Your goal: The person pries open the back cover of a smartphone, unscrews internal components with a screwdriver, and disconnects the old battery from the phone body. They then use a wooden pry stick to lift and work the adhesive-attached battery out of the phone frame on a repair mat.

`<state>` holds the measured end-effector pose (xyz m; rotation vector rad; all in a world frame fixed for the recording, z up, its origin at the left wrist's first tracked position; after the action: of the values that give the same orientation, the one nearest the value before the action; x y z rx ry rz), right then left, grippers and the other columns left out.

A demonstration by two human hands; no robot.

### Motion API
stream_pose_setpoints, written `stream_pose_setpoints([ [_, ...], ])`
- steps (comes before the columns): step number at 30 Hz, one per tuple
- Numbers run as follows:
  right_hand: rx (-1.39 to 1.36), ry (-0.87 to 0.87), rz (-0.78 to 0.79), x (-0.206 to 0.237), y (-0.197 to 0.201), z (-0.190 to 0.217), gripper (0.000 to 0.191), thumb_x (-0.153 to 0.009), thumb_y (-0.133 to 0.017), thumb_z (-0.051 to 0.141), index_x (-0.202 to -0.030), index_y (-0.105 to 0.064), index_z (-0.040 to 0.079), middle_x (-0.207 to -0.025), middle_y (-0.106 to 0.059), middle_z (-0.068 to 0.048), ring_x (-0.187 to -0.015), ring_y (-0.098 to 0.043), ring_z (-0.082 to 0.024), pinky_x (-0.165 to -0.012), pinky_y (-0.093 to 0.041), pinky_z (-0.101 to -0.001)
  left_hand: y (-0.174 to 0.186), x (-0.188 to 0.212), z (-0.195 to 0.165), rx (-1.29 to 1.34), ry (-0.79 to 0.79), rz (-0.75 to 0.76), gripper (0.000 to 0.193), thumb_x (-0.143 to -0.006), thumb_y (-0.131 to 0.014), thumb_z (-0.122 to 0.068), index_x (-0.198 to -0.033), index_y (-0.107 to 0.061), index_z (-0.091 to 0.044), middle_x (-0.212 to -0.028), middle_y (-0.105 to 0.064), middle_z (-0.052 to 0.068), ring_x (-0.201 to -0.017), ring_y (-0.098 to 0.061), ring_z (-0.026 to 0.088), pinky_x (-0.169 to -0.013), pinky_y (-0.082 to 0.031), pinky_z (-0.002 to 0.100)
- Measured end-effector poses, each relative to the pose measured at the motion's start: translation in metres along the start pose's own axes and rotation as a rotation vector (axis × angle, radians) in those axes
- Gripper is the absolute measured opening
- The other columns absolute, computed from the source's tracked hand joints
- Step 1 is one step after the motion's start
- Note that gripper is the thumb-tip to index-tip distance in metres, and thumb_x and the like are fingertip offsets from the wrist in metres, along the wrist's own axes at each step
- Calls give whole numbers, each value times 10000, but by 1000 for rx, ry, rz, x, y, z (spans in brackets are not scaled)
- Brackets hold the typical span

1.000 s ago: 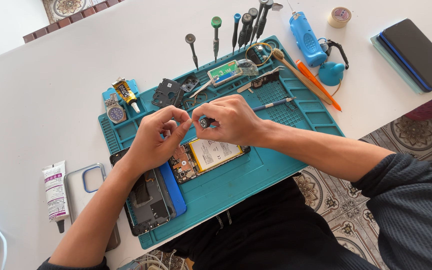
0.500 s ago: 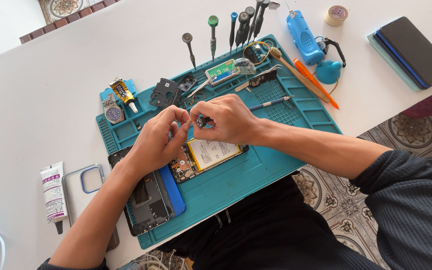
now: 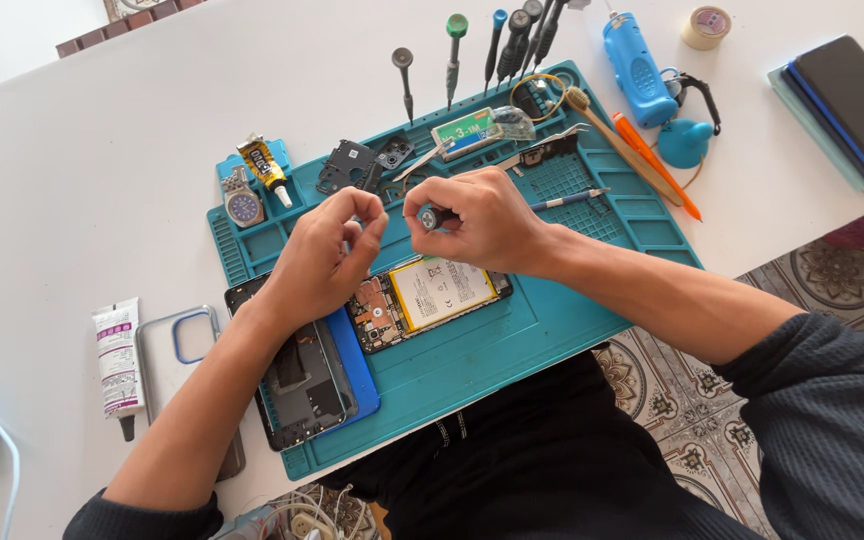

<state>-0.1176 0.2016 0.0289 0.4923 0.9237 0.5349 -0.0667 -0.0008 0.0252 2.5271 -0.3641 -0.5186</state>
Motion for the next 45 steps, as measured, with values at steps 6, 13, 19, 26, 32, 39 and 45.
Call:
stream_pose_setpoints([
  [6,-80,-55,55,0,-1,-1,97,-893,-776,83,-954,-706,54,-663,-671,-28,-532,-603,-58,-486,-450,-239,-1,0,-1,-45,-38,-4,143,-1032,-628,-115,-1107,-595,3,-961,-647,71,-689,-593,98,-589,-503,251],
  [13,-115,-108,89,0,-1,-1,77,-920,-759,93,-971,-717,53,-685,-696,-18,-552,-629,-40,-484,-465,-227,-1,-2,-5,-103,-128,-13,169,-1059,-623,-151,-1167,-643,-23,-949,-686,69,-771,-647,105,-626,-519,272],
  [19,-6,-50,56,0,-2,-2,107,-913,-771,132,-971,-715,61,-673,-695,-45,-565,-678,-100,-499,-503,-253,-1,-2,-3,-69,-24,-13,216,-1020,-636,-145,-1201,-706,-49,-893,-705,50,-663,-602,95,-565,-474,256],
  [26,173,-20,29,2,-6,-6,113,-914,-774,172,-975,-731,86,-647,-695,-44,-577,-704,-169,-498,-507,-317,0,-3,-5,-50,-16,5,322,-1013,-650,-182,-1310,-697,-67,-857,-727,30,-628,-591,52,-539,-451,231],
  [32,226,47,2,2,-9,-7,117,-924,-775,158,-999,-737,78,-704,-721,-67,-618,-713,-200,-536,-518,-335,-1,-2,-2,-63,9,7,349,-993,-674,-196,-1319,-703,-72,-803,-691,20,-585,-513,52,-504,-414,224],
  [39,241,42,-40,3,-7,-5,146,-958,-773,208,-954,-698,83,-714,-721,-55,-616,-710,-183,-541,-523,-323,-1,-2,-3,-59,11,6,331,-991,-675,-183,-1299,-705,-67,-805,-677,3,-586,-506,38,-494,-410,216],
  [45,168,-88,21,1,-5,-8,231,-960,-769,300,-997,-697,83,-589,-654,-19,-513,-664,-136,-467,-469,-298,-1,-2,-4,-30,-29,7,294,-976,-663,-138,-1246,-721,-38,-844,-691,28,-563,-517,44,-490,-422,224],
])
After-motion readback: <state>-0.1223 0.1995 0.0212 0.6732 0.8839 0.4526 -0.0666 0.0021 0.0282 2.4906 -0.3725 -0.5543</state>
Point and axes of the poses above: each hand's wrist, its own x-axis away from the middle knuckle, its own y-axis out of the back of the hand, z = x × y, the point moved 3 cm from there along -x, towards the middle knuckle
